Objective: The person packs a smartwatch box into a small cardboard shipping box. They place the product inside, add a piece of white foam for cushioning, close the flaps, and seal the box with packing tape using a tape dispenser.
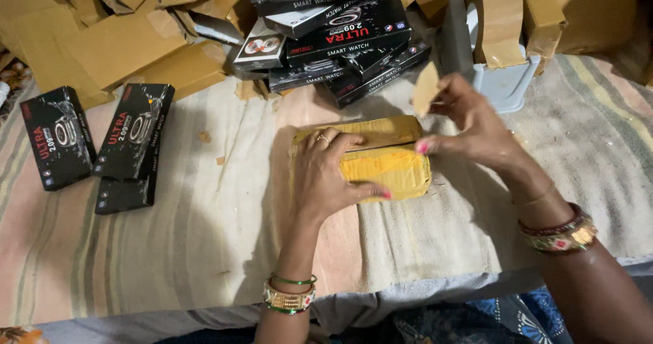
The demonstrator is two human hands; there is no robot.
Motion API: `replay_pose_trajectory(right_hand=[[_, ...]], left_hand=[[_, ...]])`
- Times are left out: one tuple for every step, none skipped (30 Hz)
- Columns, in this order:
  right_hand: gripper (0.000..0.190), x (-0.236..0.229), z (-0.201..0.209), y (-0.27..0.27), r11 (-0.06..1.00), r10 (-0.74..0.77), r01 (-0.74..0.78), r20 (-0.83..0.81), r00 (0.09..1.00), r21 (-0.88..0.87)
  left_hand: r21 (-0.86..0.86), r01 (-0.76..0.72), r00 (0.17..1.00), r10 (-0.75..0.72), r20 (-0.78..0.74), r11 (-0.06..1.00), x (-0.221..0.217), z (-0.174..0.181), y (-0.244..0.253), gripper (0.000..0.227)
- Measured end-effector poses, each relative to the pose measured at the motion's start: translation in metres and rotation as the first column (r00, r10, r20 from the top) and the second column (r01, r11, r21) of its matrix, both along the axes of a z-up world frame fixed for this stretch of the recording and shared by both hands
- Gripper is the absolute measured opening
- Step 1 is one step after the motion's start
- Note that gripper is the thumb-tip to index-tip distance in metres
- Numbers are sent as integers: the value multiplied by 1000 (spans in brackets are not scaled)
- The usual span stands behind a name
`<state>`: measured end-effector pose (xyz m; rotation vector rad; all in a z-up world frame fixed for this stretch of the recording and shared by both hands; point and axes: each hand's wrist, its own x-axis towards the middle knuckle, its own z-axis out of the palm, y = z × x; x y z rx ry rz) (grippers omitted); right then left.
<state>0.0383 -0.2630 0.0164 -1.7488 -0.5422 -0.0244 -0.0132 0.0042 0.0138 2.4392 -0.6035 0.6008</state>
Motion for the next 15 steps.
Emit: replay_pose_trajectory(right_hand=[[77, 2, -4, 6, 998, 61, -61, 14, 998, -10], [89, 5, -7, 12, 992, 129, -128, 28, 991, -21], [94, 5, -10, 17, 992, 120, -119, 27, 992, -52], [100, 4, -14, 21, 991, 111, -108, 25, 994, -82], [105, 4, -17, 25, 989, 101, -98, 24, 995, -112], [106, 4, -19, 28, 987, 107, -98, 67, 992, -131], [107, 3, -21, 30, 984, 114, -97, 110, 987, -150], [108, 5, -21, 30, 982, 115, -88, 160, 980, -170], [107, 7, -20, 29, 978, 106, -74, 159, 982, -194], [105, 7, -20, 29, 973, 100, -65, 153, 983, -220], [104, 6, -21, 29, 968, 94, -56, 148, 985, -246], [104, 6, -21, 30, 966, 89, -51, 141, 986, -253], [104, 5, -22, 31, 964, 83, -46, 133, 988, -260], [104, 4, -22, 32, 963, 76, -40, 128, 989, -268], [101, 3, -23, 33, 961, 65, -27, 128, 990, -274]], left_hand=[[57, -1, 1000, -1, 26, 998, -1, 2, -1, 94], [114, -10, 999, 4, 53, 993, -5, 4, -1, 104], [170, -20, 997, 6, 78, 985, -7, 5, -1, 113], [198, -35, 999, 27, 43, 979, -9, 6, -1, 111], [227, -49, 999, 49, 9, 973, -10, 6, -1, 109], [254, -59, 997, 68, -29, 965, -11, 5, 0, 107], [256, -58, 996, 73, -48, 965, -12, 4, 0, 106], [256, -54, 996, 71, -59, 965, -8, 3, -1, 106], [257, -49, 995, 69, -70, 965, -5, 2, -2, 105], [264, -38, 995, 62, -83, 964, -4, -1, -1, 107], [272, -27, 994, 55, -95, 962, -3, -4, -1, 109], [282, -21, 993, 53, -107, 959, -2, -7, 1, 112], [306, -28, 997, 49, -59, 952, -3, -11, 1, 115], [328, -36, 999, 41, -9, 944, -5, -15, -2, 118], [350, -44, 999, 32, 41, 936, -7, -20, -3, 121]])
